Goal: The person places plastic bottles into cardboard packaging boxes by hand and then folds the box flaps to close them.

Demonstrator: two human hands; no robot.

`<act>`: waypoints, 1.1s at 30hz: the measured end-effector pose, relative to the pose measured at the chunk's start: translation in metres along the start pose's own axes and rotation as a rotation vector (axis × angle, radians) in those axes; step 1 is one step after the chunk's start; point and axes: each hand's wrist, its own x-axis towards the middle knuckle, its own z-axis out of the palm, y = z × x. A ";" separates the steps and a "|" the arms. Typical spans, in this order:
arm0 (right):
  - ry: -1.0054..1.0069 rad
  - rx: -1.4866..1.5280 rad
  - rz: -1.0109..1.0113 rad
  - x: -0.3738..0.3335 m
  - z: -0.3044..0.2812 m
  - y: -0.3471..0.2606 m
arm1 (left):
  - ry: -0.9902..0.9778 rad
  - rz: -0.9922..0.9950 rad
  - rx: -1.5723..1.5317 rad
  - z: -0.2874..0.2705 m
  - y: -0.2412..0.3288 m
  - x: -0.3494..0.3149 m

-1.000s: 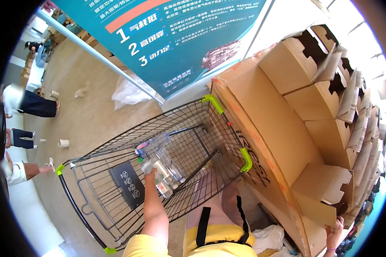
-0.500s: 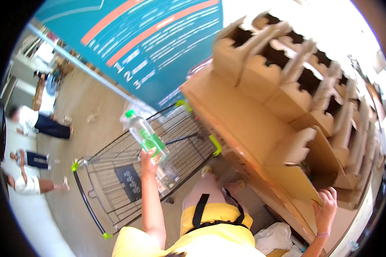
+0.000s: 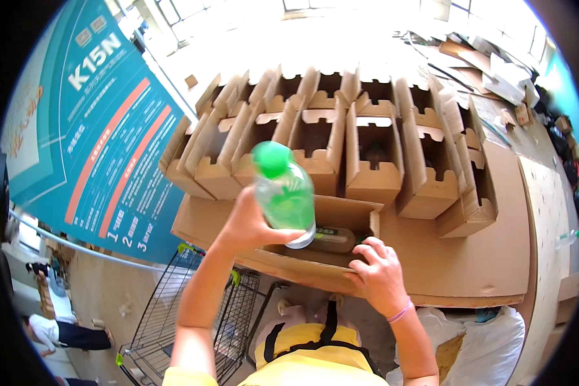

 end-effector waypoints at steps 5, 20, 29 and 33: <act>0.130 0.064 0.065 -0.006 0.006 -0.005 | -0.672 -0.166 0.513 0.045 -0.042 0.026; 0.108 0.127 0.034 -0.007 0.009 0.003 | -1.304 0.009 0.958 0.146 -0.128 0.008; 0.189 0.284 0.184 -0.005 0.007 -0.013 | -1.137 -0.005 0.814 0.083 -0.051 0.043; 0.316 0.459 0.345 -0.022 0.020 -0.016 | -0.406 0.106 0.509 -0.001 -0.025 0.004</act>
